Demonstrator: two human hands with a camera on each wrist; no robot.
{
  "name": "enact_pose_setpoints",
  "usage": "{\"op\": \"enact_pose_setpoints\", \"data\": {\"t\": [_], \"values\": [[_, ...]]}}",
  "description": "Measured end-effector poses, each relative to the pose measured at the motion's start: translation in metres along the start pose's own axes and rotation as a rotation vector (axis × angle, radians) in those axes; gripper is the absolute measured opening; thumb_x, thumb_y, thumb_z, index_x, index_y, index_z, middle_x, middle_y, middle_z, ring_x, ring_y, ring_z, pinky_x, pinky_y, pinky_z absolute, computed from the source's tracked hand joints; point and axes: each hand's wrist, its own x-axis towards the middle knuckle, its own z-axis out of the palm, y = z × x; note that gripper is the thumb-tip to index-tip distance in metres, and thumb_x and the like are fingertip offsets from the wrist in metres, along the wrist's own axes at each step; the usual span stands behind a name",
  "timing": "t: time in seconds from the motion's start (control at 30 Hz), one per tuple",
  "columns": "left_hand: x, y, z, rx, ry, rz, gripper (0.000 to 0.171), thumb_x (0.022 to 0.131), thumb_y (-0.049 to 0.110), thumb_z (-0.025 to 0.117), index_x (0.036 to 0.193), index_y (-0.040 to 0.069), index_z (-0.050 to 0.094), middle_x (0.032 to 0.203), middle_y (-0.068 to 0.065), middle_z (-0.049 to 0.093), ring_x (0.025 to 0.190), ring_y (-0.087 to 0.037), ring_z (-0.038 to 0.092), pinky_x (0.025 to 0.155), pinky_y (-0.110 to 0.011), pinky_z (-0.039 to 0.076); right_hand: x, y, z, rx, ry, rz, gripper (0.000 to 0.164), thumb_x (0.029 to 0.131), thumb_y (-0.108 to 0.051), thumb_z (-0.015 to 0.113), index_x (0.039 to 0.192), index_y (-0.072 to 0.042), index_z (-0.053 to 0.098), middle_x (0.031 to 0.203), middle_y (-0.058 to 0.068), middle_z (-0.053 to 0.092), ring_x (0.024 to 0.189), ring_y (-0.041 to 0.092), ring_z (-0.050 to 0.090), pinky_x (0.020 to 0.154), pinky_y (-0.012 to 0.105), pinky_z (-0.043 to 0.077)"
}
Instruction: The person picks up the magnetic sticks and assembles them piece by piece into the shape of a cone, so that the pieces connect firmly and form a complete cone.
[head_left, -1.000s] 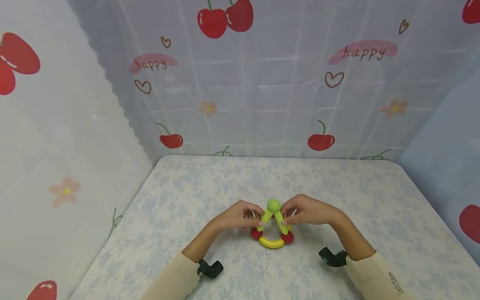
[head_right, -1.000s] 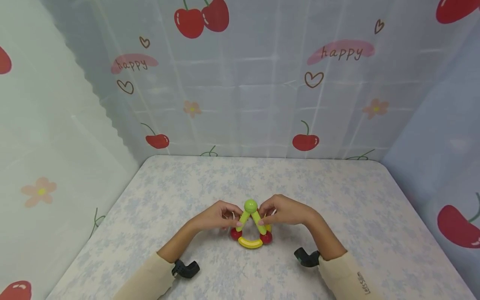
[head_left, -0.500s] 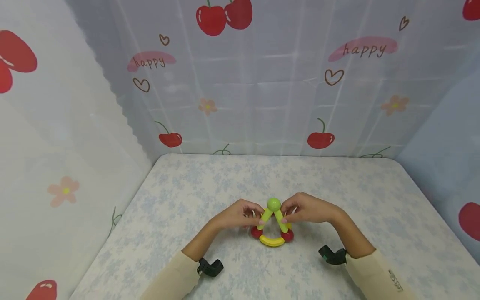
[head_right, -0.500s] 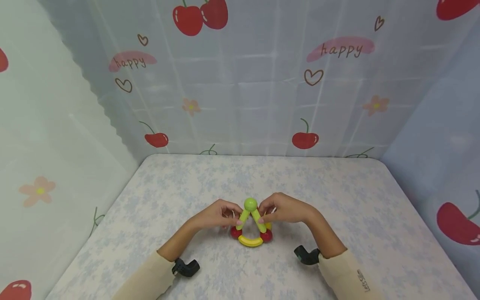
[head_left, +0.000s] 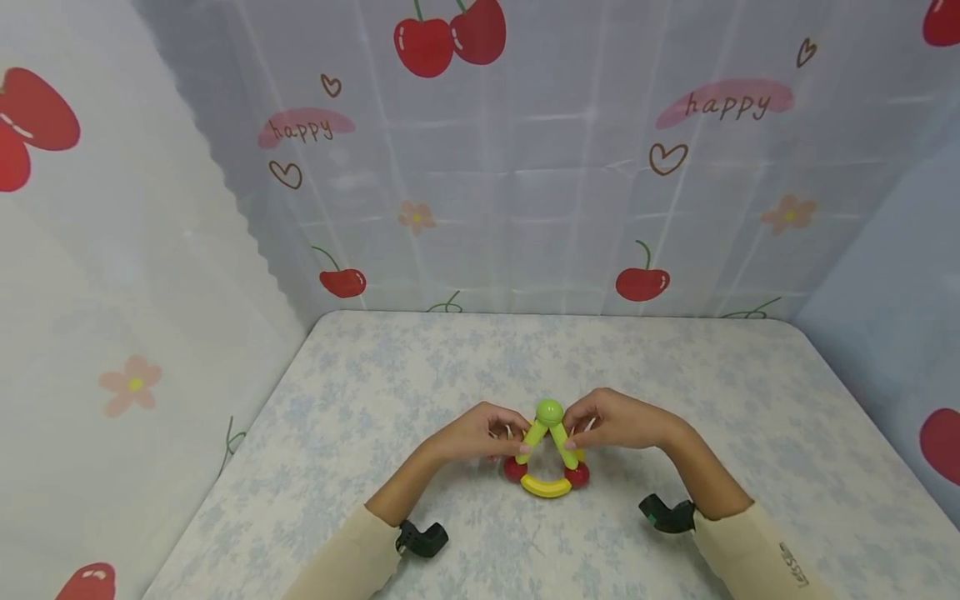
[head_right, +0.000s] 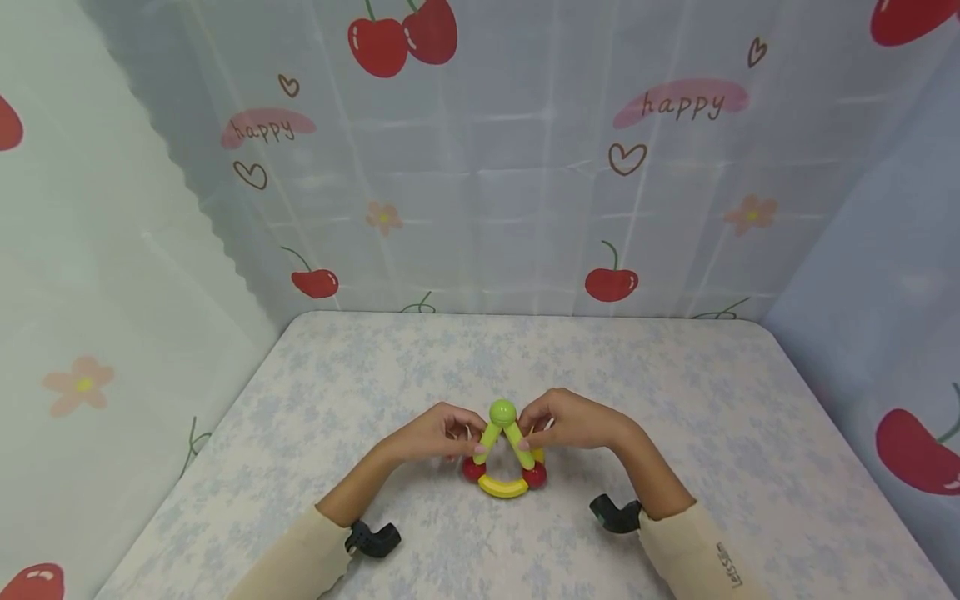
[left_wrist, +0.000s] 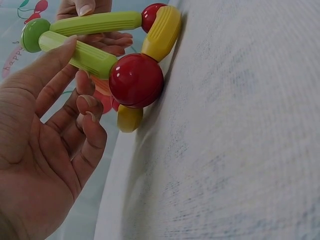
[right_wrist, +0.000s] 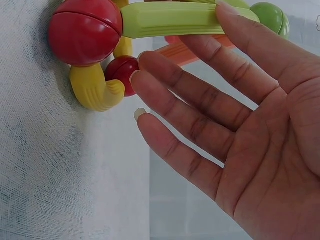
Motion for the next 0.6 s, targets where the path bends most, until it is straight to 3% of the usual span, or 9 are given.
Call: {"op": "enact_pose_setpoints", "data": {"t": [0.27, 0.4, 0.5, 0.6], "values": [[0.001, 0.000, 0.002, -0.002, -0.006, 0.002, 0.018, 0.095, 0.012, 0.072, 0.113, 0.008, 0.074, 0.083, 0.000, 0.068, 0.056, -0.015, 0.052, 0.049, -0.034, 0.046, -0.003, 0.000, 0.001, 0.000, 0.000, 0.009, 0.009, 0.094, -0.024, 0.075, 0.096, -0.016, 0.076, 0.091, 0.010, 0.073, 0.088, 0.021, 0.067, 0.078, 0.032, 0.057], [0.003, -0.002, -0.003, 0.023, -0.007, -0.004, 0.019, 0.096, 0.014, 0.071, 0.114, 0.010, 0.075, 0.086, -0.002, 0.070, 0.056, -0.013, 0.052, 0.050, -0.032, 0.046, -0.004, 0.001, -0.004, -0.011, 0.005, 0.012, 0.010, 0.094, -0.024, 0.075, 0.100, -0.017, 0.076, 0.095, 0.003, 0.074, 0.091, 0.021, 0.067, 0.080, 0.033, 0.057], [0.003, -0.004, -0.013, 0.072, 0.006, -0.009, 0.020, 0.098, 0.017, 0.069, 0.117, 0.012, 0.075, 0.086, -0.009, 0.070, 0.055, -0.012, 0.051, 0.050, -0.029, 0.045, -0.008, 0.002, -0.010, -0.021, 0.031, 0.026, 0.013, 0.094, -0.021, 0.075, 0.106, -0.015, 0.076, 0.101, 0.000, 0.074, 0.094, 0.023, 0.067, 0.083, 0.032, 0.057], [0.001, -0.001, -0.026, 0.105, 0.050, -0.016, 0.023, 0.102, 0.022, 0.064, 0.119, 0.009, 0.074, 0.087, -0.022, 0.066, 0.055, -0.016, 0.048, 0.051, -0.028, 0.043, -0.015, 0.003, -0.018, -0.038, 0.073, 0.050, 0.017, 0.095, -0.018, 0.073, 0.110, -0.012, 0.075, 0.107, 0.005, 0.073, 0.095, 0.023, 0.067, 0.084, 0.030, 0.057]]}}
